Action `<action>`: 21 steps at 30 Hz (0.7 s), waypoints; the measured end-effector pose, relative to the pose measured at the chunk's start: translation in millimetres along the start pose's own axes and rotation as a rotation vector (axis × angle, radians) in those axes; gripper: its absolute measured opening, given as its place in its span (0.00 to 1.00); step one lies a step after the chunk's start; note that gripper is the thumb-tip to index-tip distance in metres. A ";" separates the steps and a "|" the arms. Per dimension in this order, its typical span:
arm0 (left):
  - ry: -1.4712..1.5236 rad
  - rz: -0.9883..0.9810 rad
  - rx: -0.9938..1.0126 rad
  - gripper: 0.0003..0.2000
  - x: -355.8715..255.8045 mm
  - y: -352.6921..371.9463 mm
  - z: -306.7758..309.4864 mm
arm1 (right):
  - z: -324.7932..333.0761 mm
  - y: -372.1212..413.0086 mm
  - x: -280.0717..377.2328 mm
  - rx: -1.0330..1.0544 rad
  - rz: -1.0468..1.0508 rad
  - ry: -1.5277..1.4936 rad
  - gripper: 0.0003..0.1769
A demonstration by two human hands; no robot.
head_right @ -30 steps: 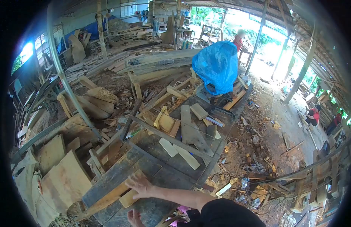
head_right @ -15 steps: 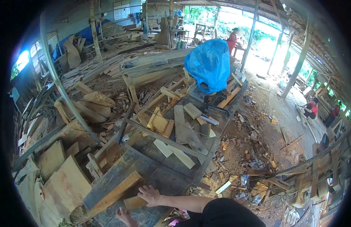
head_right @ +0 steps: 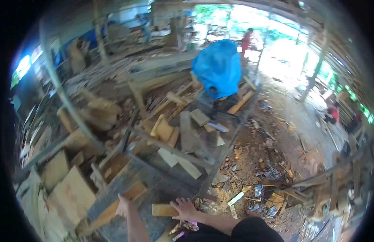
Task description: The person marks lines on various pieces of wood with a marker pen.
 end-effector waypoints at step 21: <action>0.786 -0.301 0.494 0.46 -2.1 -17.8 34.7 | 20.8 20.7 24.0 -0.295 0.373 0.074 0.41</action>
Point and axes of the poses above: each hand's wrist, its own y-axis away from the middle knuckle, its own z-axis out of the back of the hand, x = y × z, the point moved 9 cm from there along -y, towards the middle knuckle, and after that the axes turned 10 degrees about y, right-handed, at the moved point
